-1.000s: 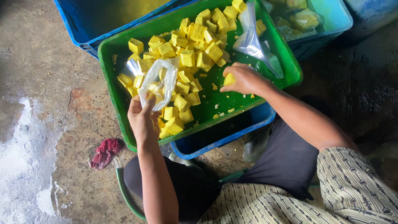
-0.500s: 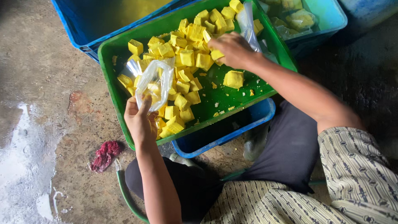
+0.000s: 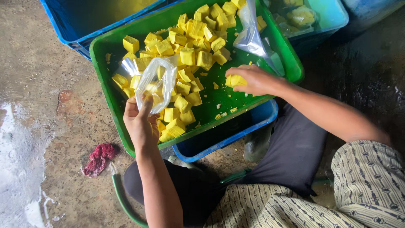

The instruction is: The person sits on the floor in front of a green tray of yellow tofu cubes and packs them one at a time into a clear plastic bag, opening the bag and placing cubes inside, then sets filled bags aside and continues with more cubes.

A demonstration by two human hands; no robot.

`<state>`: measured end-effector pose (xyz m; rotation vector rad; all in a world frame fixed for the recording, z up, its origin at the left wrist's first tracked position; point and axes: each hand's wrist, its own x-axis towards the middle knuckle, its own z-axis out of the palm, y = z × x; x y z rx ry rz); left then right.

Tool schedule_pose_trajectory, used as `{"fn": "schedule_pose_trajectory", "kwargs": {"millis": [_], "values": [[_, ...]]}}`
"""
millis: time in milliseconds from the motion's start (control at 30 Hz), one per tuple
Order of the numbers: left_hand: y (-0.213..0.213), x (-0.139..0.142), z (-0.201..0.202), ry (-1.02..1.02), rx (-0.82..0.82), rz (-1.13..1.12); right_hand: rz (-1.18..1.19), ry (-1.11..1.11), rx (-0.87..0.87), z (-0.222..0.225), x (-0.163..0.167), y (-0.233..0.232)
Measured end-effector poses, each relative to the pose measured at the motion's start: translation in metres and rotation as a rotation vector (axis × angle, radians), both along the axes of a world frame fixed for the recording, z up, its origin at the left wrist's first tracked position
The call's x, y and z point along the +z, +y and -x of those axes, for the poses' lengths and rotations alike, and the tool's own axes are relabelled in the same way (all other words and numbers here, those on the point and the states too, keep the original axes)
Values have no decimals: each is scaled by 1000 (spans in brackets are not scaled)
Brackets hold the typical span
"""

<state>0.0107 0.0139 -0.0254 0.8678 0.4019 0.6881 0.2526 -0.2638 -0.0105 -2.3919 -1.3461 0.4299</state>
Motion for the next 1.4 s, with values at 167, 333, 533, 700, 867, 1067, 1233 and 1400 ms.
{"fn": "schedule_pose_trajectory", "kwargs": {"millis": [167,333,533,700,867,1067,1233,1400], "values": [[0,-3,-5,-12,-24,0,206,91,-171,0,8,13],[5,-5,-3,-32,-14,17,-34,-39,179,-7,6,16],[8,-2,3,-10,-20,1,273,141,36,-15,18,14],[4,2,5,-12,-27,12,305,137,-161,13,15,18],[-10,5,2,28,-94,-55,82,-92,19,39,-18,20],[-83,-27,-43,388,-288,-384,22,375,-125,-16,-32,-17],[-133,-76,-92,440,-232,-1414,-401,814,-415,-42,5,-108],[-142,-86,-99,597,-276,-1256,-374,1021,5,-8,7,-87]]}}
